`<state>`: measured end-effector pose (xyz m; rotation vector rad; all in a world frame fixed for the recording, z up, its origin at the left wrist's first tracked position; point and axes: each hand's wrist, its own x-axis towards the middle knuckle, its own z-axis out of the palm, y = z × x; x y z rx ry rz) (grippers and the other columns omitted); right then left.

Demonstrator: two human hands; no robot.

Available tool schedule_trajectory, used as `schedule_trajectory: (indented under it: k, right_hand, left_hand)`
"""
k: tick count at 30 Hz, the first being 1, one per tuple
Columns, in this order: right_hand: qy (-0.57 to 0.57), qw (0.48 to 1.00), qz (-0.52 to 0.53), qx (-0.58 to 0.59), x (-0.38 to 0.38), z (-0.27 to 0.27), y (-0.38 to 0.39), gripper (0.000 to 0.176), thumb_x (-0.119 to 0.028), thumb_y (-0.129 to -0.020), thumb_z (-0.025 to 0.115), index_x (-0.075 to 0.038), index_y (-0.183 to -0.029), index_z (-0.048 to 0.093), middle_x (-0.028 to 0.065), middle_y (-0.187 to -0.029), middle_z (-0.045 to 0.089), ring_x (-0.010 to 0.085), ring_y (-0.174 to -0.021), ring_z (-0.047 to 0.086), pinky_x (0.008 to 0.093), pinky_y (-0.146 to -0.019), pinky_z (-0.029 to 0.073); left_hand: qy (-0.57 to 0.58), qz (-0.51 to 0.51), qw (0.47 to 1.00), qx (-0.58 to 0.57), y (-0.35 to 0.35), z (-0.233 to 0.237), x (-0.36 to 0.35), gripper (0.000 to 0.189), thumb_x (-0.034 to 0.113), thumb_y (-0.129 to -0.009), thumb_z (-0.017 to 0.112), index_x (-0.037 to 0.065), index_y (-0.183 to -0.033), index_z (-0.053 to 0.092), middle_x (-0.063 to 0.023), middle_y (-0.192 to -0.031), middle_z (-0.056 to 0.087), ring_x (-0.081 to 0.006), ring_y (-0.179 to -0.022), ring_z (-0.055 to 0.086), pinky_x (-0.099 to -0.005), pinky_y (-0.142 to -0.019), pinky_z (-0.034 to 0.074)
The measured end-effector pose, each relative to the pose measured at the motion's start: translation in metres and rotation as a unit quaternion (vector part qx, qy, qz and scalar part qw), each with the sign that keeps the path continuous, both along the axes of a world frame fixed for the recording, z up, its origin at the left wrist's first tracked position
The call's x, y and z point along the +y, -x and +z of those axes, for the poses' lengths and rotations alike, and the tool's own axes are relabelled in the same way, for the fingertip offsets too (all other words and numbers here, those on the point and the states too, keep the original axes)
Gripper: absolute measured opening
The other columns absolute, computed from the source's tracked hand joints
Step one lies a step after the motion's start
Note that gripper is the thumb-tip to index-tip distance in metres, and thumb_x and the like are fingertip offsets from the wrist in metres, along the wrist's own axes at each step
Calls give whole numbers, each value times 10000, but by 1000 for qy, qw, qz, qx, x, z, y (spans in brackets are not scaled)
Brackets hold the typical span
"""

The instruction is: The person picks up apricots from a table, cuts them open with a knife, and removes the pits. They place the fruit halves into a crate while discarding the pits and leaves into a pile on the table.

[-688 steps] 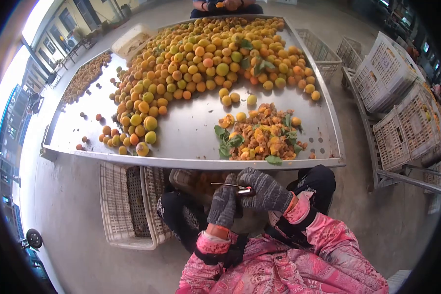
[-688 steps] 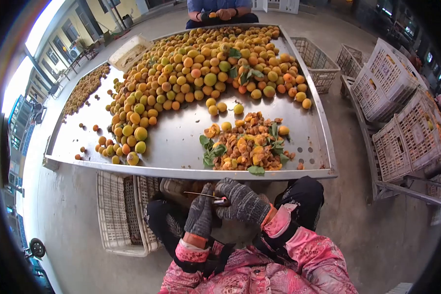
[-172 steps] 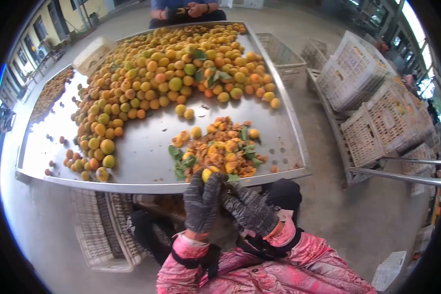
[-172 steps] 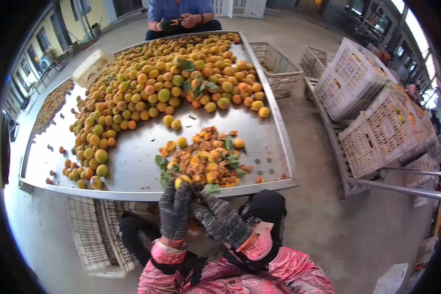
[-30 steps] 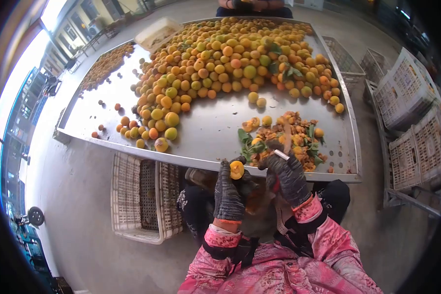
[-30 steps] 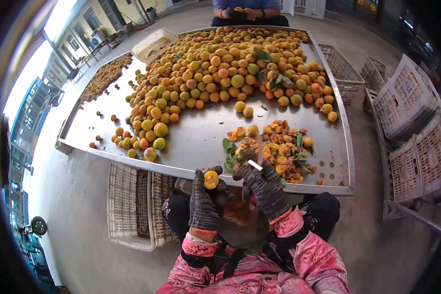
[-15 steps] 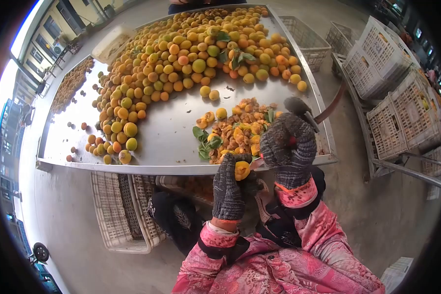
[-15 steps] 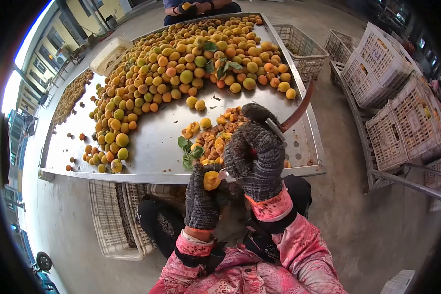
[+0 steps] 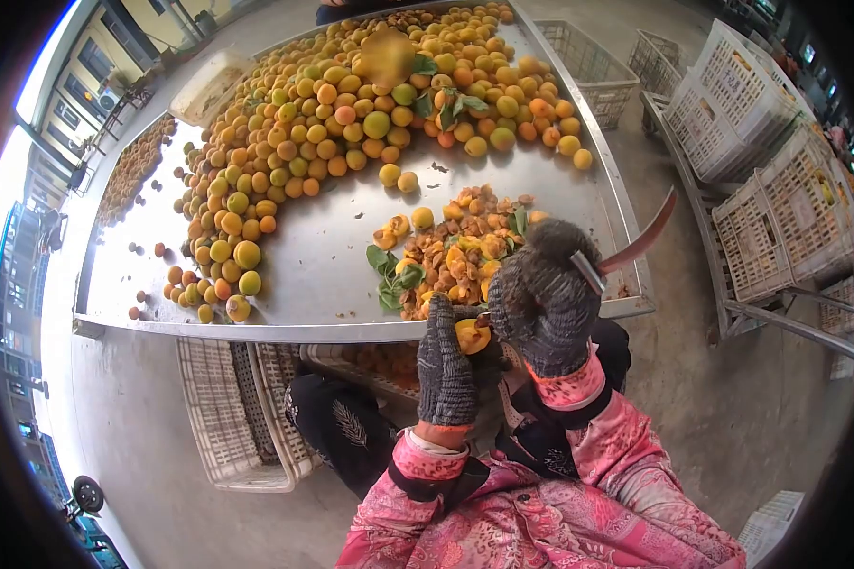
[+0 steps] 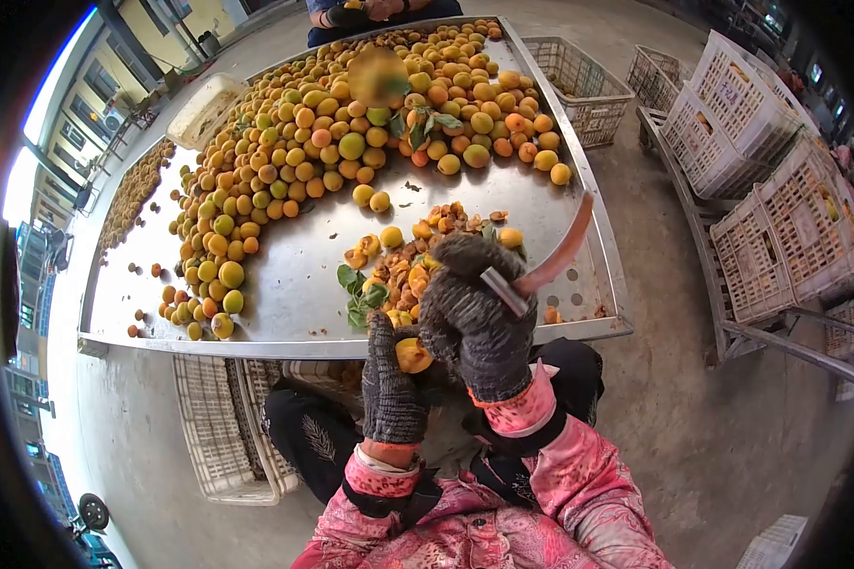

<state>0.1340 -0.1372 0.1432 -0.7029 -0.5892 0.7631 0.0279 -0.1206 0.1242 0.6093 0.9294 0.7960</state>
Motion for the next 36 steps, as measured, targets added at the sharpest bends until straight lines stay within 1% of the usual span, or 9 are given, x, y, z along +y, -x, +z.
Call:
schedule_trajectory:
  k: [5, 8, 14, 17, 19, 24, 26, 28, 36]
  right_hand:
    - [-1, 1000, -12, -16, -6, 0, 2, 279, 38, -797, 545, -85, -1047, 542, 24, -536, 412, 104, -406, 333, 252, -373, 285]
    - [51, 967, -152, -197, -9, -8, -3, 246, -10, -735, 645, -33, -978, 611, 17, -751, 573, 81, -539, 528, 225, -426, 412]
    - [-18, 998, 30, 48, -15, -16, 1, 293, 38, -700, 653, -19, -984, 603, 61, -900, 593, 127, -639, 572, 262, -495, 466]
    - [94, 960, -129, -230, -12, -28, 4, 276, 15, -707, 658, -28, -974, 604, 60, -852, 603, 127, -608, 571, 256, -489, 459]
    - [53, 957, -163, -234, -4, -28, 10, 242, 73, -752, 582, -103, -905, 514, -4, -591, 436, 92, -467, 408, 247, -403, 351]
    - [-28, 997, -38, 66, 8, -16, 0, 209, -15, -816, 533, -116, -997, 512, 6, -521, 400, 113, -369, 363, 264, -343, 330]
    - [-70, 988, -12, 141, 12, -18, -9, 206, -61, -848, 506, -121, -1046, 509, 6, -497, 385, 118, -331, 339, 268, -323, 316]
    - [-136, 959, 80, 235, 18, -25, -20, 250, -135, -893, 438, -123, -1139, 483, 7, -474, 365, 126, -282, 295, 283, -291, 296]
    - [-127, 969, 102, 183, 11, -36, -26, 267, -158, -887, 461, -145, -1151, 496, -5, -474, 370, 126, -281, 292, 298, -298, 302]
  left_hand:
    - [-77, -5, 996, 47, 0, -6, 2, 489, 455, -945, 346, 33, -917, 593, -56, -795, 606, -114, -626, 575, -239, -560, 501]
    - [-40, 22, 999, 16, -3, -1, 0, 484, 443, -951, 338, 31, -920, 592, -55, -793, 606, -109, -630, 576, -237, -574, 500]
    - [-100, 43, 994, 22, -5, -14, -4, 446, 358, -974, 321, -4, -957, 581, -48, -824, 607, -113, -712, 587, -233, -616, 500]
    - [-191, -16, 976, 108, 1, -25, -5, 387, 288, -973, 349, -33, -1066, 545, -123, -965, 602, -185, -867, 594, -308, -743, 495]
    - [-639, -11, 618, 457, 11, -58, -7, 425, 115, -865, 486, -51, -1248, 407, -214, -1215, 479, -321, -1115, 479, -383, -958, 373]
    - [-639, -31, 621, 453, 5, -51, -14, 573, 34, -785, 520, -119, -1289, 295, -299, -1262, 393, -404, -1167, 413, -464, -979, 332]
    - [-525, -70, 753, 389, 2, -55, -7, 458, 47, -794, 524, -79, -1219, 408, -245, -1175, 488, -374, -1068, 496, -437, -908, 392]
    - [-537, -88, 742, 391, 2, -41, -1, 354, 84, -833, 494, -55, -1156, 463, -211, -1113, 526, -336, -1008, 528, -407, -865, 413]
    - [-458, -132, 842, 254, 0, -22, -1, 268, 91, -820, 542, -5, -1068, 516, -195, -936, 558, -337, -866, 547, -372, -749, 437]
